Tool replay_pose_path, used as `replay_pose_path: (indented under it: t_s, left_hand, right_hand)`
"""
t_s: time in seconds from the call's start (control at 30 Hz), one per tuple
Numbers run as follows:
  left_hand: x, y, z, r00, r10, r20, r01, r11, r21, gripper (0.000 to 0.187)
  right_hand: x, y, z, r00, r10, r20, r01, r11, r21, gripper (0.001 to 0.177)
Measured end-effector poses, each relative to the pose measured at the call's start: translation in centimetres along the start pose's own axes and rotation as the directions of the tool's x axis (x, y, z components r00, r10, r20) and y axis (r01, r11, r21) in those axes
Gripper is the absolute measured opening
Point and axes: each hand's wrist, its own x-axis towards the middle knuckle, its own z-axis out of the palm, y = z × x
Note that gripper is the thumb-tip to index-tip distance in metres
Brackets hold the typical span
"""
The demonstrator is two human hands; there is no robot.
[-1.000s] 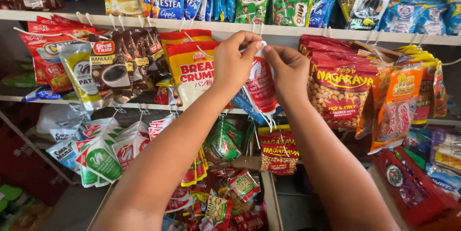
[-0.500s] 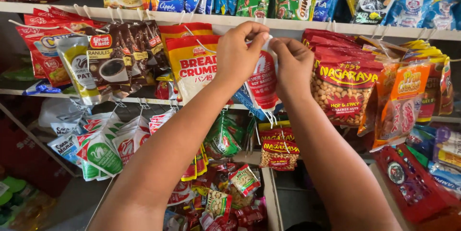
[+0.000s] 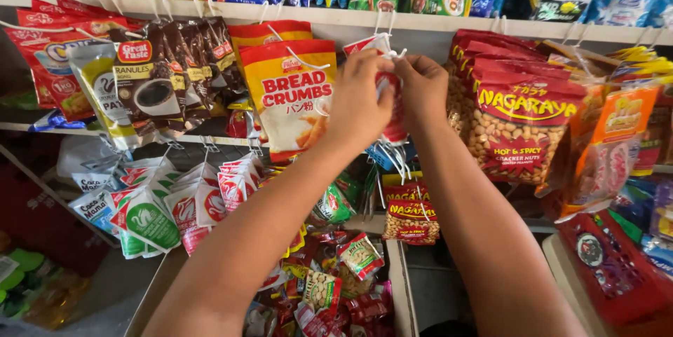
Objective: The person takes small packets of food items from a cardboard box on the floor and hangs them on hooks on a shelf. They handle various items including bread crumbs, sauces, and seasoning packets, placing them one by one onto the display rack.
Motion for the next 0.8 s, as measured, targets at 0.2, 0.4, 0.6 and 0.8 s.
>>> replay_pose_path:
  t_s: [0.2,0.4,0.6,0.8]
  left_hand:
    - [-0.1,-2.4,3.2,0.982,-0.173,0.08,0.166,0.982,0.086,0.069]
    - [1.8,-7.4,6.3,0.966,-0.23,0.119,0.188,0.94,0.286,0.066]
    - [0.6,-8.9,6.9,0.967,-0.219,0.131,0.218,0.976,0.027,0.053]
    - [-4.2,-4.7,2.8,0.972,-0.204,0.12,0.225,0.952,-0.207,0.053]
  right_hand:
    - [4.8,4.8,0.6,0.994,-0.021,-0.108,0.008,0.993,-0.117,0.015]
    - [12.6,12.5,-0.4,0.976,-0.121,-0.182,0.097,0.986,-0.133,0.019]
    - [14.3,15.1,-1.1,0.886,-0.407,-0.222,0.3,0.869,-0.394,0.012]
    - [2.3,8.5,1.0,0.788,-0.579,-0.208,0.545,0.814,-0.201,0.029]
